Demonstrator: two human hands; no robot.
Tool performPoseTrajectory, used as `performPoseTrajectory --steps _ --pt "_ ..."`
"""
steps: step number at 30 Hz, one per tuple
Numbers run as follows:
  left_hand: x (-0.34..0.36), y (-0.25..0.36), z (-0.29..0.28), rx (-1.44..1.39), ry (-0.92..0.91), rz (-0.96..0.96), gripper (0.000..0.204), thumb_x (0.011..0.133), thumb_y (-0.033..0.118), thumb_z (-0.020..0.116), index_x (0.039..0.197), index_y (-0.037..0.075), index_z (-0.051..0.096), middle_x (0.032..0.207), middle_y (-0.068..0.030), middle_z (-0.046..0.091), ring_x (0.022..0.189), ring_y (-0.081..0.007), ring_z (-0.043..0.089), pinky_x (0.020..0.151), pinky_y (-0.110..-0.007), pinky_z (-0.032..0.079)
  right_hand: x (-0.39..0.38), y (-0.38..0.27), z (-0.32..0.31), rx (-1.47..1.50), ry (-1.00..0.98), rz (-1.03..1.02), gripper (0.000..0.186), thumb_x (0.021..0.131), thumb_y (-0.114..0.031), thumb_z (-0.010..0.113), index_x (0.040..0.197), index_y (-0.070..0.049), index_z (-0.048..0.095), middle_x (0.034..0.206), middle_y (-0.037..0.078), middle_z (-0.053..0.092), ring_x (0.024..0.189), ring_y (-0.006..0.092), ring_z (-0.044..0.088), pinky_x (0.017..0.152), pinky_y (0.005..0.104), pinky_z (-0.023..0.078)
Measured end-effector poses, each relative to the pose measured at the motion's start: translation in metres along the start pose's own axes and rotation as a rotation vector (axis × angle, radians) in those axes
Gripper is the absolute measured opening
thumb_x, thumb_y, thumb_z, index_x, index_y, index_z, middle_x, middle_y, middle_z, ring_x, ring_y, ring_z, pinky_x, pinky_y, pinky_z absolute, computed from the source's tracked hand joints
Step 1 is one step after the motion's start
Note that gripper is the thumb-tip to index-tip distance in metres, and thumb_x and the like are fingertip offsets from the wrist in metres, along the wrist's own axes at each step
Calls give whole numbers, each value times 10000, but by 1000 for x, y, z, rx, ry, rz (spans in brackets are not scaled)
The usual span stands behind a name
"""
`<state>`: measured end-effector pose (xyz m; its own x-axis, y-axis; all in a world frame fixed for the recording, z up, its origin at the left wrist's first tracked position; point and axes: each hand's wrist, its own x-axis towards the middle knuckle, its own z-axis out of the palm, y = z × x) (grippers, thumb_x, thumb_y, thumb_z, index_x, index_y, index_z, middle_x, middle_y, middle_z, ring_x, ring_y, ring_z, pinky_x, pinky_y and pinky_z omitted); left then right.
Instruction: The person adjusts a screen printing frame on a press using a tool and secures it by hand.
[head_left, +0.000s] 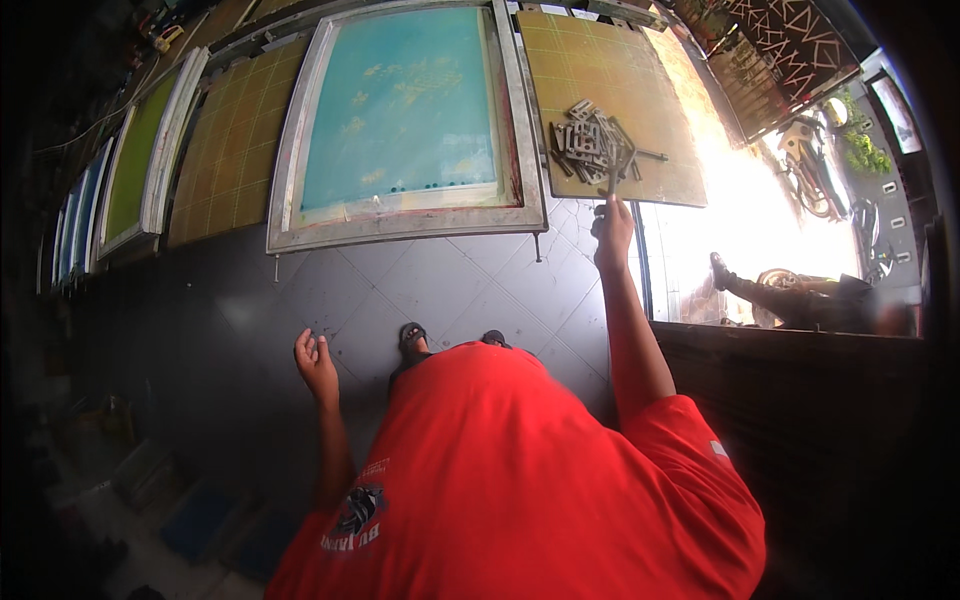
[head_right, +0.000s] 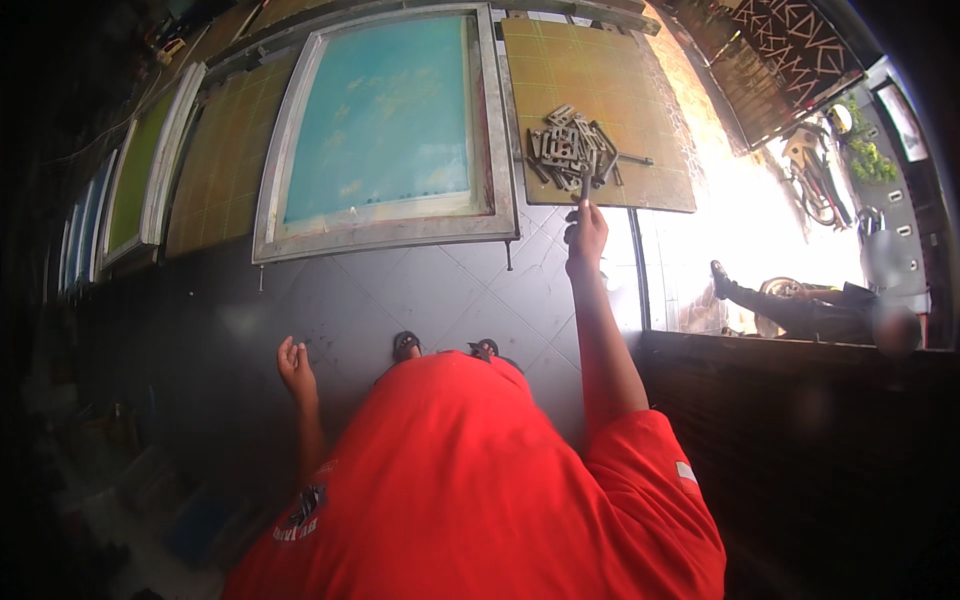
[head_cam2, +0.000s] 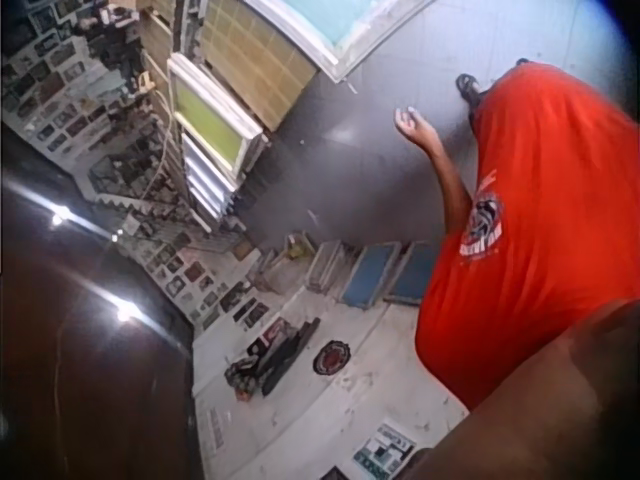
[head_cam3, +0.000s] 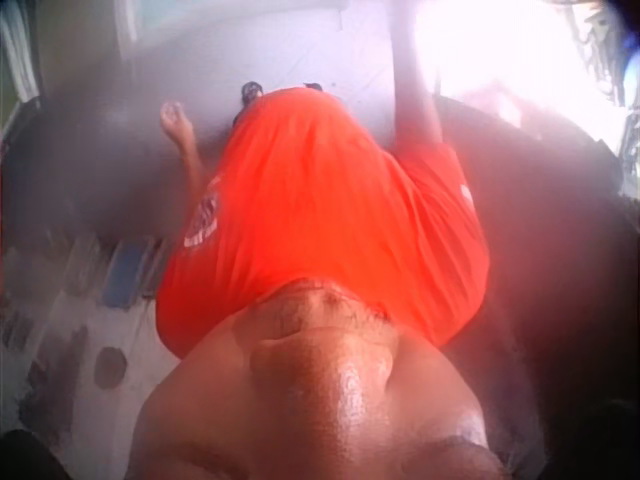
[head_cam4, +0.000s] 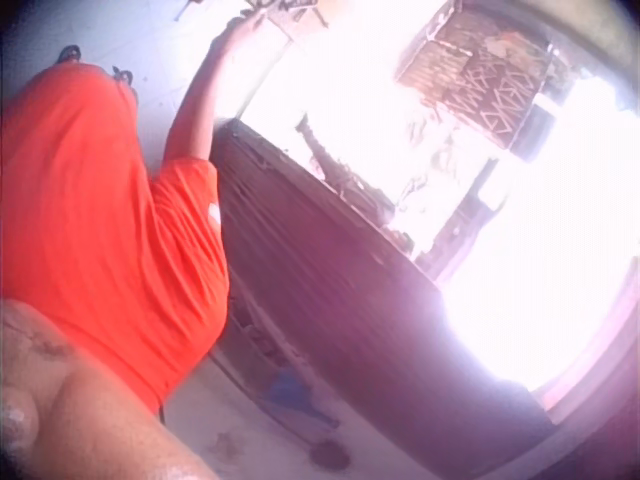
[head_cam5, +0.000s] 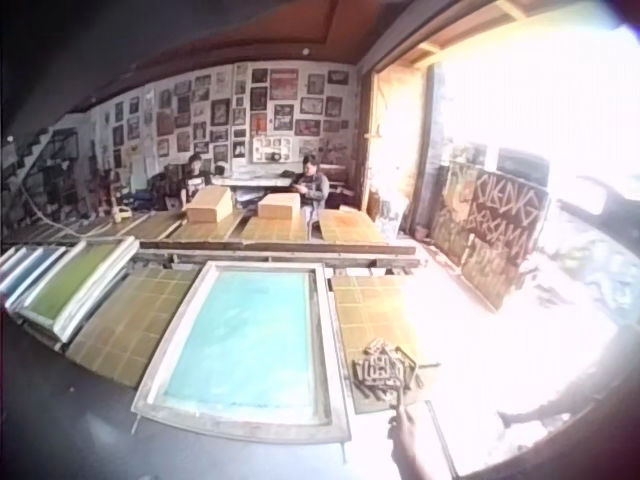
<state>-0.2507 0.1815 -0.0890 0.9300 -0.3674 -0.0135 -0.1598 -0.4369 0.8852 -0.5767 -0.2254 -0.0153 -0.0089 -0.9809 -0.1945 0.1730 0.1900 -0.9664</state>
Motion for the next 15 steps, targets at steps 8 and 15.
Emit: performPoseTrajectory --steps 8,15 --pt "48 106 50 383 -178 705 421 805 202 655 1174 48 524 1260 -161 460 1177 -350 430 991 -452 343 -31 30 -66 -974 -518 -397 229 911 -141 462 956 -11 644 697 114 589 614 217 584 582 322 456" --pt "98 163 169 498 -370 1023 433 858 329 584 1191 57 531 1314 -173 404 1253 -350 347 1056 -495 236 -29 -17 -27 -1404 -557 -645 125 856 -194 560 894 -137 665 780 81 633 758 286 622 653 387 493"
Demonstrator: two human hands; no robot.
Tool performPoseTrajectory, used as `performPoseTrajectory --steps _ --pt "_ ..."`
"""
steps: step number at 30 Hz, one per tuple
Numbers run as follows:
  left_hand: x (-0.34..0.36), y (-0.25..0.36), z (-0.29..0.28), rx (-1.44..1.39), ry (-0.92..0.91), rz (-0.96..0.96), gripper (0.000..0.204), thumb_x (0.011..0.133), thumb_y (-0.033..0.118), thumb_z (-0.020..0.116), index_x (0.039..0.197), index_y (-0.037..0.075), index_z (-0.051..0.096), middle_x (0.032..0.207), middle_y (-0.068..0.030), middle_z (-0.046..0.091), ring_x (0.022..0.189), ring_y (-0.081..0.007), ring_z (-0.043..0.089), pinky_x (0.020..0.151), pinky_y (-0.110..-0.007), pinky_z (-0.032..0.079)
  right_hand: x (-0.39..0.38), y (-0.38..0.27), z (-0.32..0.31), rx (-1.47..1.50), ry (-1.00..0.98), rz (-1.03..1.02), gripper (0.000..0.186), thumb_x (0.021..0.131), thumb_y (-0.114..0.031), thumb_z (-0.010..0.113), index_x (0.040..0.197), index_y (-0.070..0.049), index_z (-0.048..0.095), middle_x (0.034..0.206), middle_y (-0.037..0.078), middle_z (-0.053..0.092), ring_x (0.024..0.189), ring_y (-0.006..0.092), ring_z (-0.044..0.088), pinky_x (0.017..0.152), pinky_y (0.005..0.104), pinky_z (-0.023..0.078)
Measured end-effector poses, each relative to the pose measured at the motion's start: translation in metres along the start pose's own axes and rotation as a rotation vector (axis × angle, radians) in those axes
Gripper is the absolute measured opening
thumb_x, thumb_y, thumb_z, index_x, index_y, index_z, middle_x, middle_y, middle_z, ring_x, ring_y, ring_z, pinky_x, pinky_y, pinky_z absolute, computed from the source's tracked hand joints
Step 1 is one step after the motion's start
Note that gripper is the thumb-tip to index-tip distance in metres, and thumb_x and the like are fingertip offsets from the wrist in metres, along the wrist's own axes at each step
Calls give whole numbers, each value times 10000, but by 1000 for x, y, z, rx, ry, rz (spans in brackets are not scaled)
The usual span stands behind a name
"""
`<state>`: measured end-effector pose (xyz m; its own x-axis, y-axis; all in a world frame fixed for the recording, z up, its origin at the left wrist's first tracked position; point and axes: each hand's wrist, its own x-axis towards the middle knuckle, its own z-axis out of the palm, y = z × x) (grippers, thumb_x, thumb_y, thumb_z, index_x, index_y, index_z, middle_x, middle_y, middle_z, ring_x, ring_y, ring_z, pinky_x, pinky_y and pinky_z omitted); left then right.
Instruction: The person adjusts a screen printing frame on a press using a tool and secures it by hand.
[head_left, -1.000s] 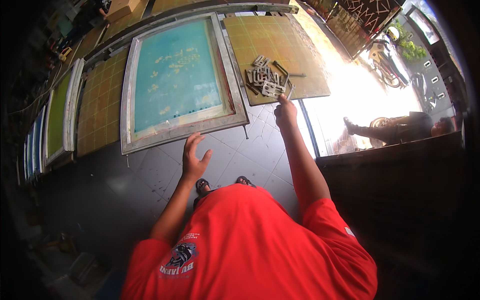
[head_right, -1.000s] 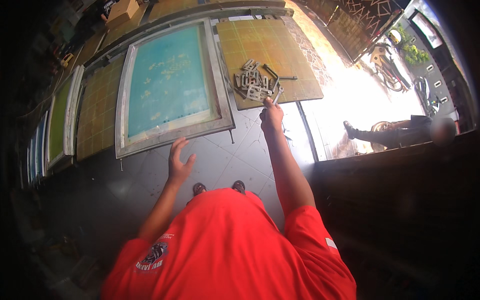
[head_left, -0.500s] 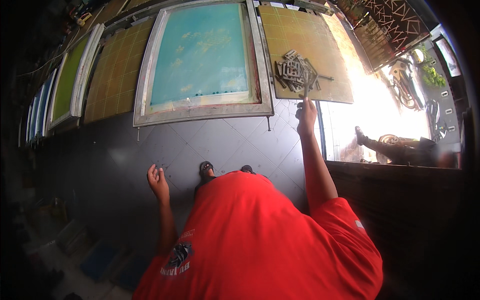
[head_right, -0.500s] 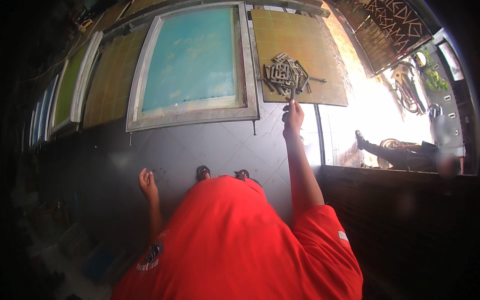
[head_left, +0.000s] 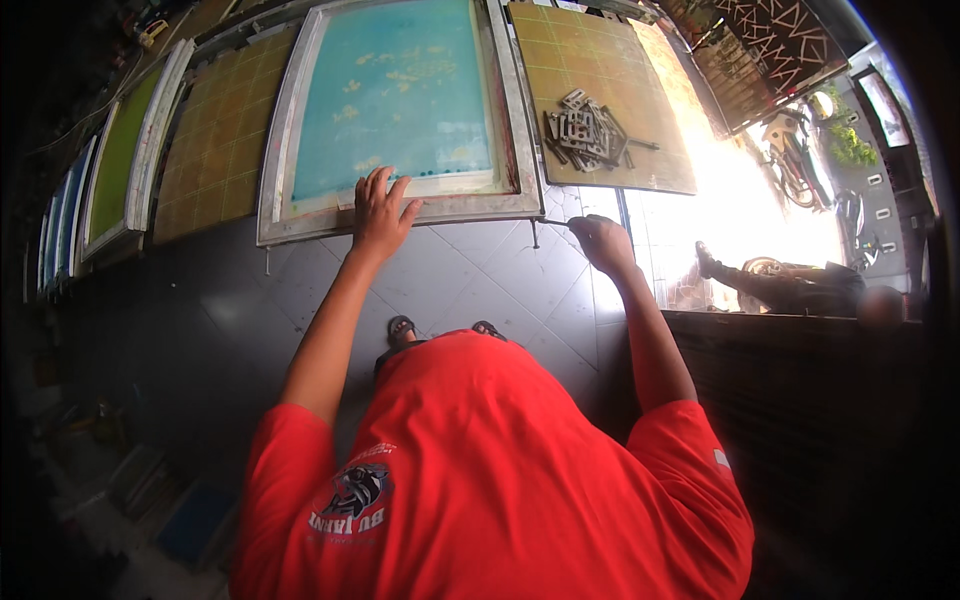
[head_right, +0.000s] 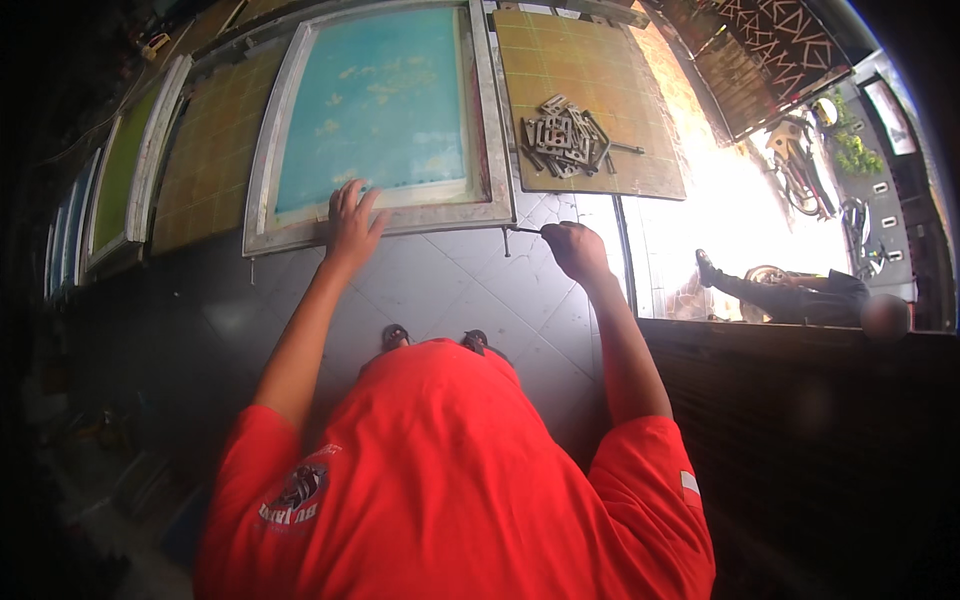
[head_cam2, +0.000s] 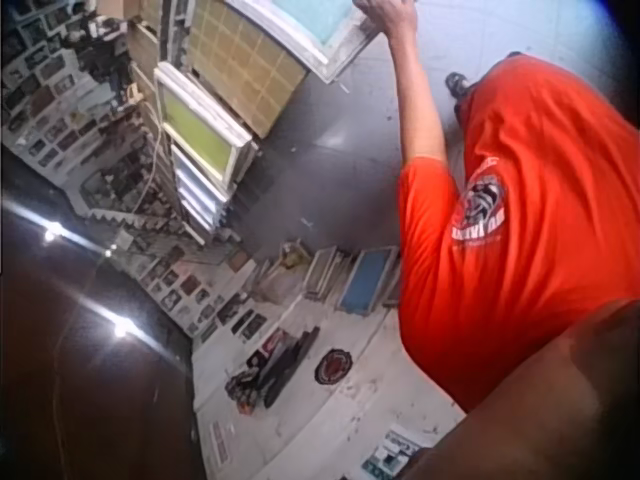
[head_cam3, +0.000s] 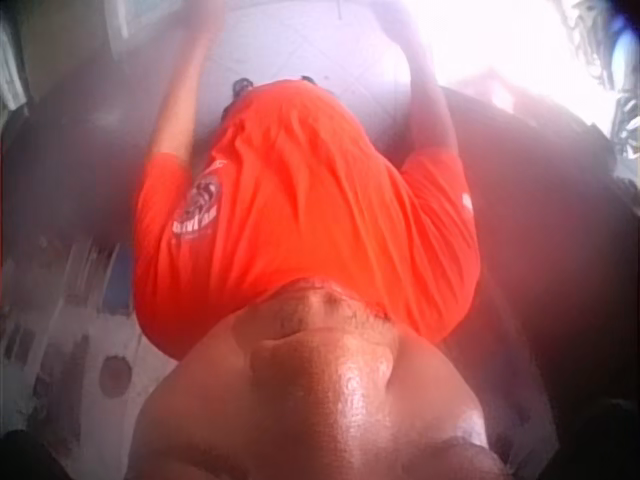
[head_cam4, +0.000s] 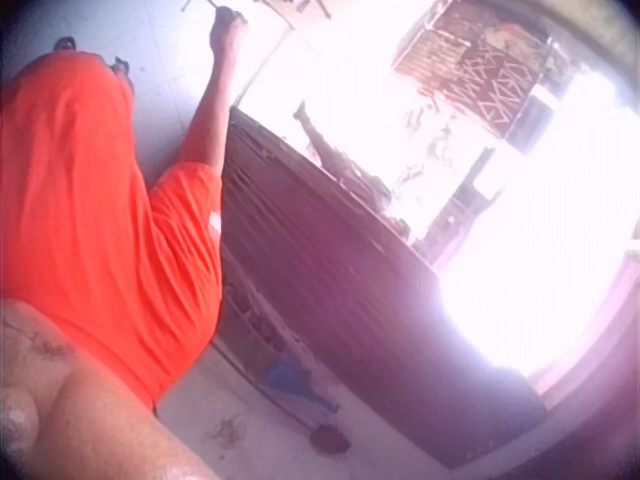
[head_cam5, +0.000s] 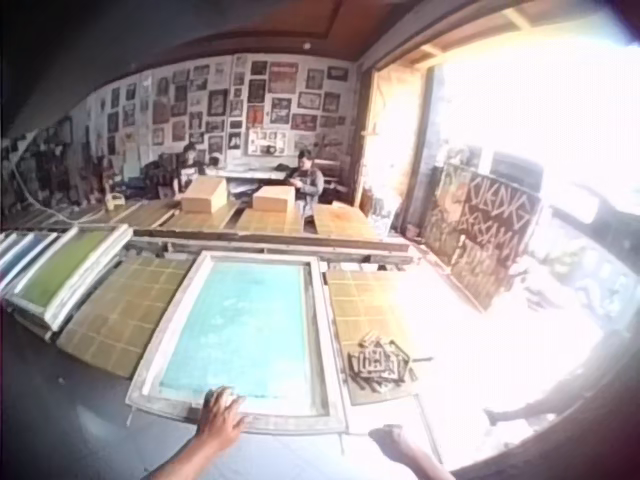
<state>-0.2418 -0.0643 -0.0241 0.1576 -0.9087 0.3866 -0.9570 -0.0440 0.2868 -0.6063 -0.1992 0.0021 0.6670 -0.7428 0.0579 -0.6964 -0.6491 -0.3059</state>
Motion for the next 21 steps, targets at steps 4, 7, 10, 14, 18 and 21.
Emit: performPoseTrajectory --steps 4,7,10,14,18,21 --pt "14 -2 26 111 -155 -34 507 907 423 481 1255 55 492 1346 -184 384 1322 -340 270 1096 -506 161 7 8 -1 -145 -30 -138 106 854 -179 557 845 -125 647 716 71 598 736 271 601 647 379 484" --pt "11 -4 28 99 -201 -51 537 925 450 421 1302 68 455 1386 -186 350 1355 -328 223 1109 -508 131 10 15 1 -8 -5 -171 84 839 -150 580 853 -104 649 715 81 596 722 278 589 644 384 475" --pt "10 -5 29 95 -197 -70 546 928 449 413 1325 75 434 1423 -183 314 1373 -327 190 1113 -507 113 11 24 14 151 52 -175 89 829 -139 596 876 -98 661 722 87 601 722 276 589 646 382 474" --pt "13 -5 29 100 -253 -100 560 929 454 403 1344 78 415 1455 -178 276 1389 -317 160 1117 -502 91 7 26 21 191 66 -147 101 823 -145 610 889 -99 670 727 84 607 729 271 593 648 376 480" --pt "12 -7 32 126 -276 -116 568 931 462 396 1353 82 407 1463 -170 265 1392 -309 155 1117 -499 92 13 14 5 107 37 -162 94 819 -153 619 877 -105 675 726 80 609 738 268 597 644 372 484" --pt "13 -8 31 132 -299 -102 577 928 475 399 1360 93 400 1469 -163 257 1391 -307 158 1117 -497 100 13 16 4 77 37 -189 90 815 -158 623 868 -110 677 731 77 613 743 268 599 649 374 486"
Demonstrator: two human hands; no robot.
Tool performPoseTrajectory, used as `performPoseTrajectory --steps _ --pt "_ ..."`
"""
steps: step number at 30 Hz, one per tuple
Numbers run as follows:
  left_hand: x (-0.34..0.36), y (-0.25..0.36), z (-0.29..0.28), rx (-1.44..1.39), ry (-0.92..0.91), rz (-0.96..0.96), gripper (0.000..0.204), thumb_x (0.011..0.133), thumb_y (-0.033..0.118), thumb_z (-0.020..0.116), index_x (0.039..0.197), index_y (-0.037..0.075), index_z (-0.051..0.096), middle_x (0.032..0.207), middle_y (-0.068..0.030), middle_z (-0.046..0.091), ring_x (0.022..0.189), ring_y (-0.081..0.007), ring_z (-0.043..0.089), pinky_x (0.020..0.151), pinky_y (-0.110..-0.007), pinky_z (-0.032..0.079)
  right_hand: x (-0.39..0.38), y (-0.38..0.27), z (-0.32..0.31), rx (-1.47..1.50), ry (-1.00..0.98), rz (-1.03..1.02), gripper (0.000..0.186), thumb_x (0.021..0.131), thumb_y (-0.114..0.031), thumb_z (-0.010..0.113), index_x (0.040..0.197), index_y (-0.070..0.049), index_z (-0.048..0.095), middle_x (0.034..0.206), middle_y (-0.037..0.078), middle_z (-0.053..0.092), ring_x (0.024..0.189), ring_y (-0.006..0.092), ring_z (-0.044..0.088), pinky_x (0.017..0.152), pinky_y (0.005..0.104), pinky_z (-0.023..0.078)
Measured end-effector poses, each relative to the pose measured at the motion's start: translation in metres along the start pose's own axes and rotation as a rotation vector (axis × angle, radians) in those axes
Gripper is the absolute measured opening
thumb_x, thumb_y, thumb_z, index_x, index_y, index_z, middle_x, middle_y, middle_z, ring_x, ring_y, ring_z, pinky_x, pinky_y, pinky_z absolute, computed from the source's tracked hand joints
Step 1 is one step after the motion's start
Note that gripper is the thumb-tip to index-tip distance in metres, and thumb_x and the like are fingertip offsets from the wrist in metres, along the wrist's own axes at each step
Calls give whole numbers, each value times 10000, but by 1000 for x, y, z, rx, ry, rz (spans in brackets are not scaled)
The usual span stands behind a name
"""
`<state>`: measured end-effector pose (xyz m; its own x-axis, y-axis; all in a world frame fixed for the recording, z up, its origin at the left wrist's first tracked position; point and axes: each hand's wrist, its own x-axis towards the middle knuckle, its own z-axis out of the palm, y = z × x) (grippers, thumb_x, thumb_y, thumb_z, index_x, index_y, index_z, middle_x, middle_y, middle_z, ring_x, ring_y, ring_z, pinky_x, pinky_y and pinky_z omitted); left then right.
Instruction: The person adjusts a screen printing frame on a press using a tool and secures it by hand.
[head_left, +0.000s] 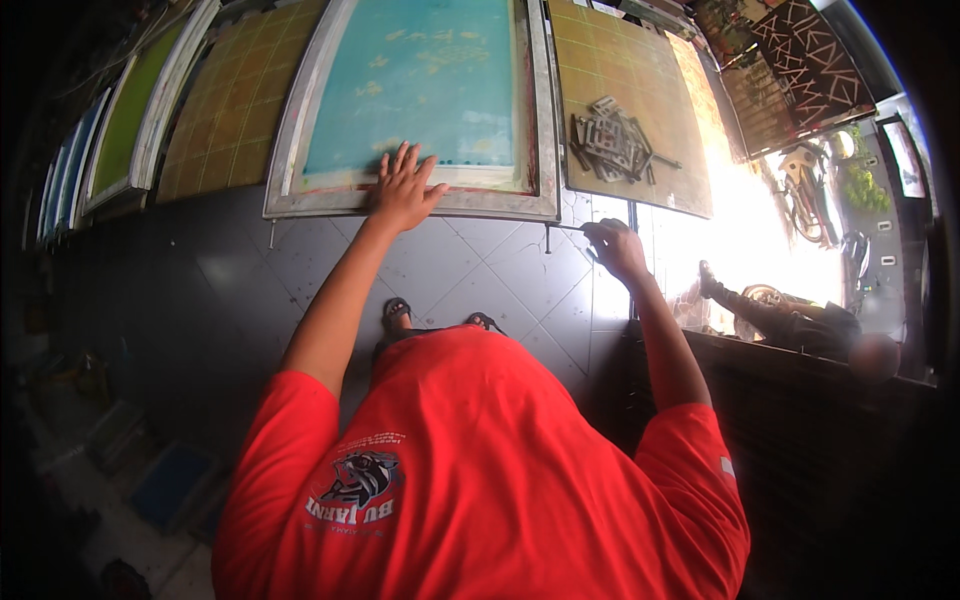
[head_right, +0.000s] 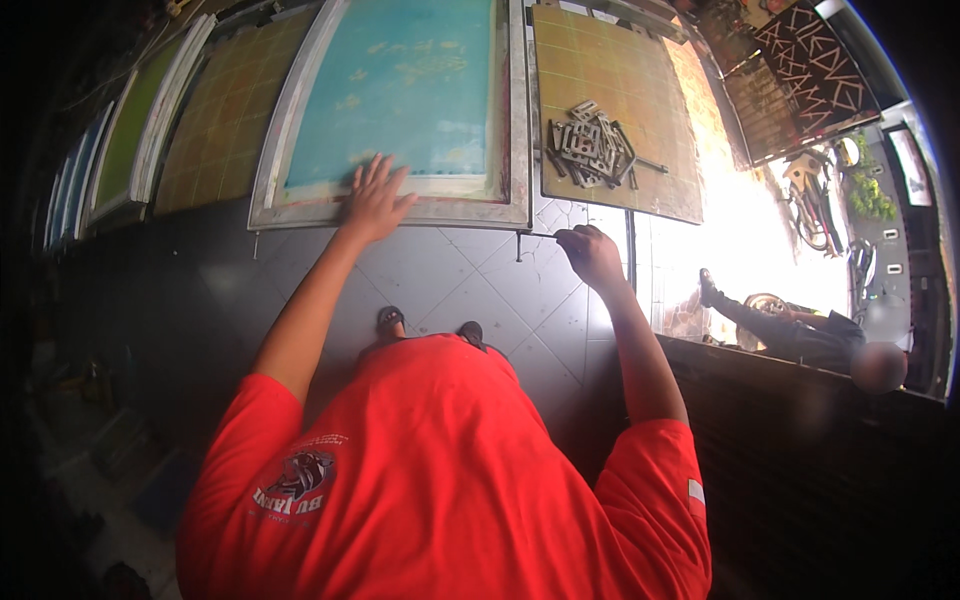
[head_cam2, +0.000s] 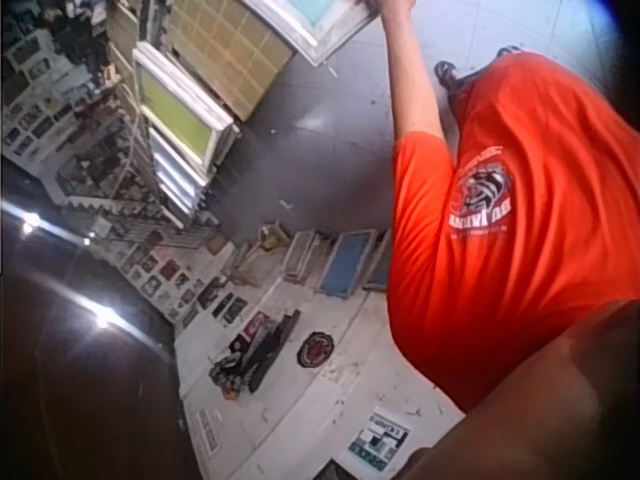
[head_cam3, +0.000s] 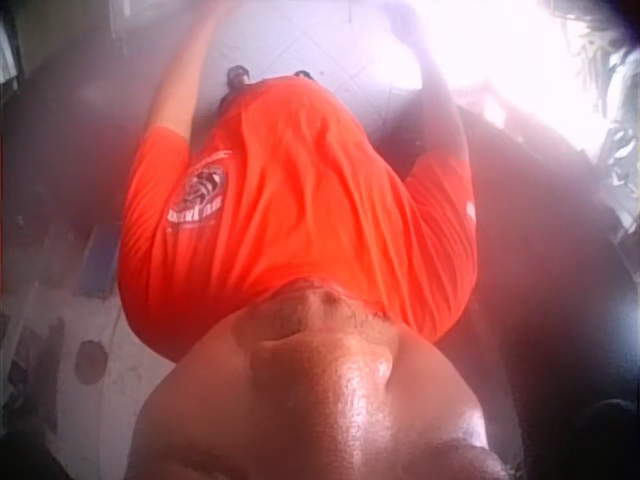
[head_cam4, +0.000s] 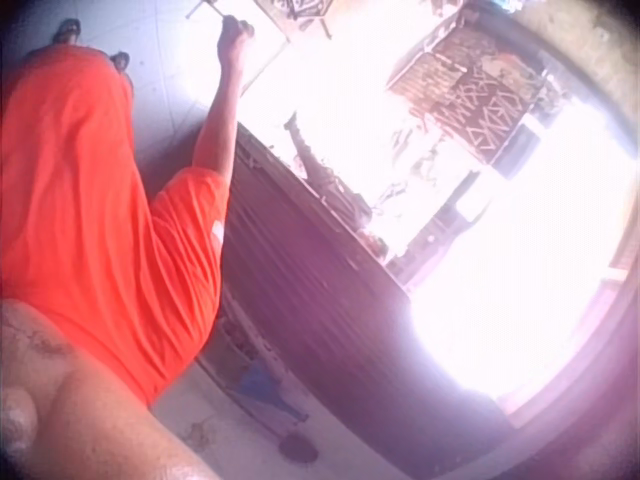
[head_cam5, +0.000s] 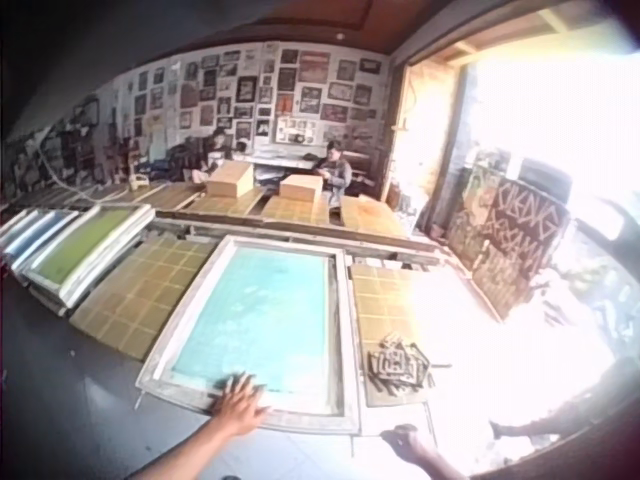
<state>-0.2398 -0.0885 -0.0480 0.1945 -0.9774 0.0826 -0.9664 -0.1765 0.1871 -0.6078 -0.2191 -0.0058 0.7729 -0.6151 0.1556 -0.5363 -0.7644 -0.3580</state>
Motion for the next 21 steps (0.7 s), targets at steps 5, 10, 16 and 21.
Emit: performPoseTrajectory --steps 5,10,16,21 --pt "4 3 -10 -39 -132 -12 634 902 521 428 1384 113 375 1476 -168 238 1393 -309 156 1117 -495 112 -4 2 7 31 32 28 90 816 -159 618 870 -109 672 734 73 613 740 270 598 653 379 483" --pt "24 16 -24 -67 -274 -98 682 877 554 451 1429 180 307 1508 -176 142 1402 -337 103 1100 -555 104 -2 0 4 -13 4 38 101 823 -164 611 876 -110 679 758 76 624 762 273 602 670 372 484" --pt "50 31 -30 2 -470 -249 829 811 674 443 1474 306 108 1535 -139 -62 1412 -328 -81 1054 -654 12 -2 9 10 121 10 122 117 832 -171 598 875 -109 687 788 80 636 784 279 605 696 375 483" --pt "51 28 -21 -7 -490 -282 867 803 691 432 1476 306 44 1531 -128 -110 1402 -324 -147 1049 -640 -43 14 -7 -9 -18 -90 129 152 838 -205 575 837 -102 686 799 86 644 815 274 615 711 376 489"
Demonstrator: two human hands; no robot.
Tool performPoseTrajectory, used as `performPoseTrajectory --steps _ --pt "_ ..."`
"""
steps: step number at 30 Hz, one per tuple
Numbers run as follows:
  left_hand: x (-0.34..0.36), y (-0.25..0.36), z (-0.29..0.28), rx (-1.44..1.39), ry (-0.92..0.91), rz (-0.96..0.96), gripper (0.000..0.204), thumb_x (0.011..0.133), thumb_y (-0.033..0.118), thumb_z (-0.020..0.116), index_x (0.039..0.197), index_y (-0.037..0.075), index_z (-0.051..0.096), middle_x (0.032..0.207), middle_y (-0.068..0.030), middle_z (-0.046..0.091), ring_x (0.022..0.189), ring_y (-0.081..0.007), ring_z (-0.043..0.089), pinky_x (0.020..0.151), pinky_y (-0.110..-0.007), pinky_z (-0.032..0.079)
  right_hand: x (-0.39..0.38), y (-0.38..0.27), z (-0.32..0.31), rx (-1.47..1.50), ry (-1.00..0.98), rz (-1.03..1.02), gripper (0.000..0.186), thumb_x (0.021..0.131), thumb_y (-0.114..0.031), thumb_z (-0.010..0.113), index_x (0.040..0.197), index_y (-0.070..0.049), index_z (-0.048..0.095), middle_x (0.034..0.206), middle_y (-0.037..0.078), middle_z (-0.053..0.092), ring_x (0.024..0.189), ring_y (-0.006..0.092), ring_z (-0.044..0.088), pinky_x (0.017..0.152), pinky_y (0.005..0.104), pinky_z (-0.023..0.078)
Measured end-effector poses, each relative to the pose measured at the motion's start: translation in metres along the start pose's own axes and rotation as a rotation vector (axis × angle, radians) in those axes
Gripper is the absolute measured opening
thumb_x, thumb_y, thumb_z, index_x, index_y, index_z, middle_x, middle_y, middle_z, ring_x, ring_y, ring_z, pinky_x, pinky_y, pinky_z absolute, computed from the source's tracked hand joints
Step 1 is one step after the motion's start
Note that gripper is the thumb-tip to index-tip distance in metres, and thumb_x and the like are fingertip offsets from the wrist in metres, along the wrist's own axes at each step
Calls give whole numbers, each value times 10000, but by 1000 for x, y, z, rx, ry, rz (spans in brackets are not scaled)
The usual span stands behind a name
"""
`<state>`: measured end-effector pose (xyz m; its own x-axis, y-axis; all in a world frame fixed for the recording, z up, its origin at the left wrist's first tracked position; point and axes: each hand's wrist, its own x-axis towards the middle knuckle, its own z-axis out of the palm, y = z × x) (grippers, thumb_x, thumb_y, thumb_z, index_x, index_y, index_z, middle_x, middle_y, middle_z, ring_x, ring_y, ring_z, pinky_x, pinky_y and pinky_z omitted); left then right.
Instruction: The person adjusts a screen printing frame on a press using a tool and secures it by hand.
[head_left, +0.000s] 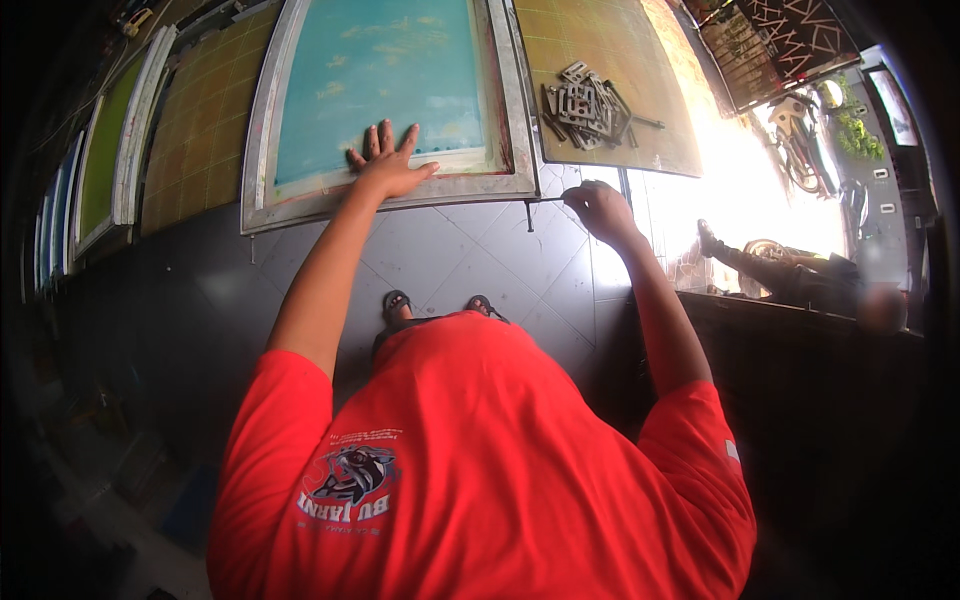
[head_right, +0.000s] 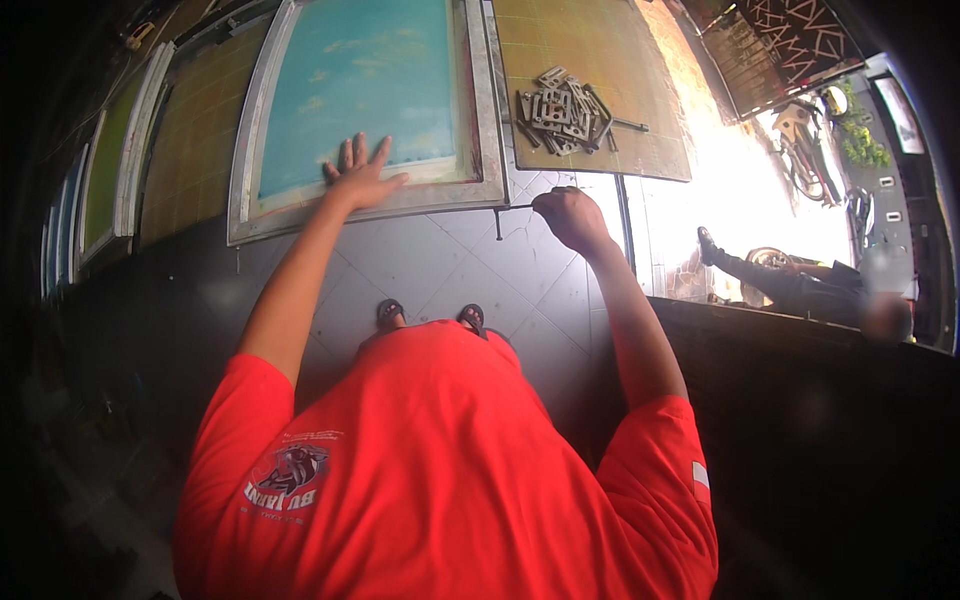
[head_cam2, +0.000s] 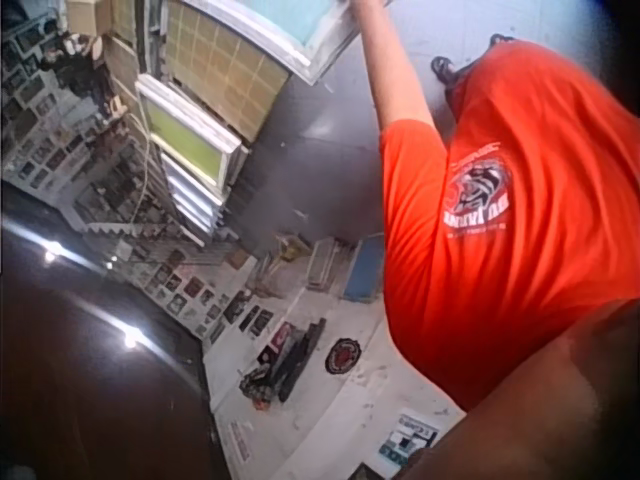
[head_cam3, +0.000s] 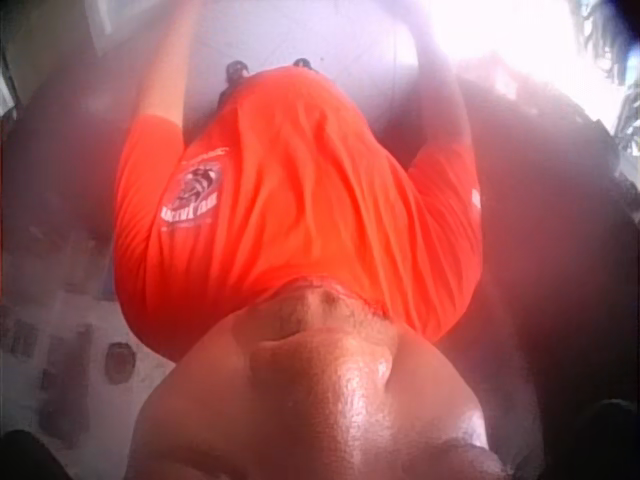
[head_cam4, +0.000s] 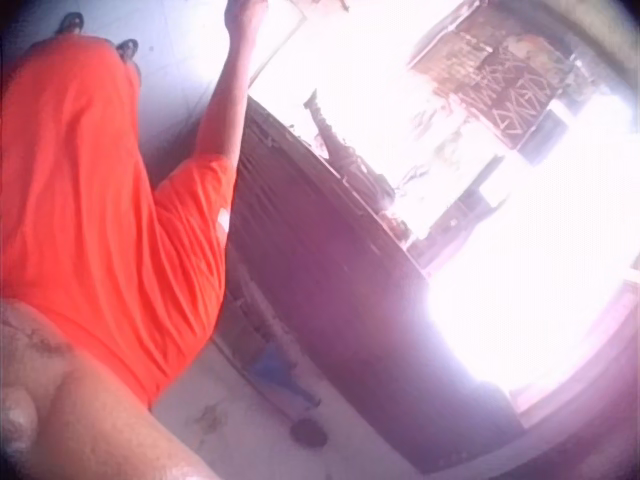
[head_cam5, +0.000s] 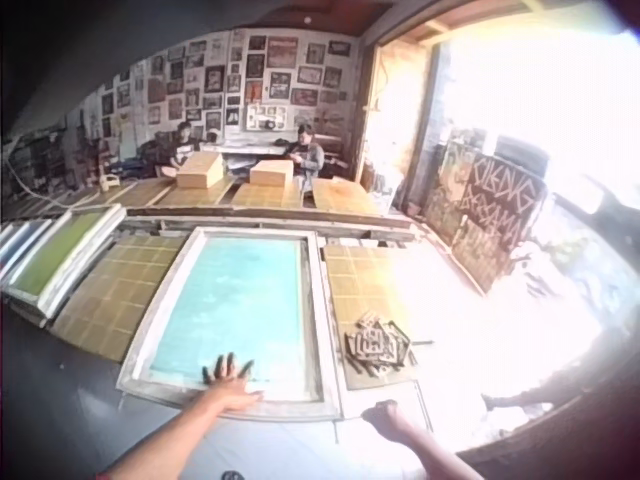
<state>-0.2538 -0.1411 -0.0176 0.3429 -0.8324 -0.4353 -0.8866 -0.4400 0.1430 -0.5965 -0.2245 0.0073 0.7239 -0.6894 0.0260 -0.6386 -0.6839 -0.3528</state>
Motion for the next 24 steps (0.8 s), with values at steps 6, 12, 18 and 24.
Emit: performPoseTrajectory --steps 6,12,18,24 --pt "1 1 -1 32 -19 4 870 810 679 428 1476 301 15 1528 -139 -123 1401 -327 -151 1047 -642 -25 15 -22 -11 -302 -93 -68 122 800 -144 568 756 -89 668 760 101 648 781 286 621 683 390 500" --pt "0 3 -5 57 -30 6 877 810 679 428 1476 296 6 1527 -146 -120 1403 -334 -137 1049 -641 -20 36 -73 -19 -681 -240 -115 92 759 -89 587 736 -97 676 732 40 650 804 192 618 652 299 470" --pt "0 3 -9 45 -56 10 894 800 677 447 1477 295 5 1526 -144 -132 1401 -335 -146 1049 -643 -21 45 -86 -17 -765 -316 -240 64 756 -88 611 763 -92 675 787 37 648 804 192 590 651 292 441" --pt "0 0 -8 22 -55 19 913 785 681 462 1478 292 13 1525 -146 -134 1398 -340 -152 1044 -650 -19 49 -118 -9 -971 -341 -249 84 747 -117 616 799 -95 677 778 29 636 776 197 586 626 309 416"
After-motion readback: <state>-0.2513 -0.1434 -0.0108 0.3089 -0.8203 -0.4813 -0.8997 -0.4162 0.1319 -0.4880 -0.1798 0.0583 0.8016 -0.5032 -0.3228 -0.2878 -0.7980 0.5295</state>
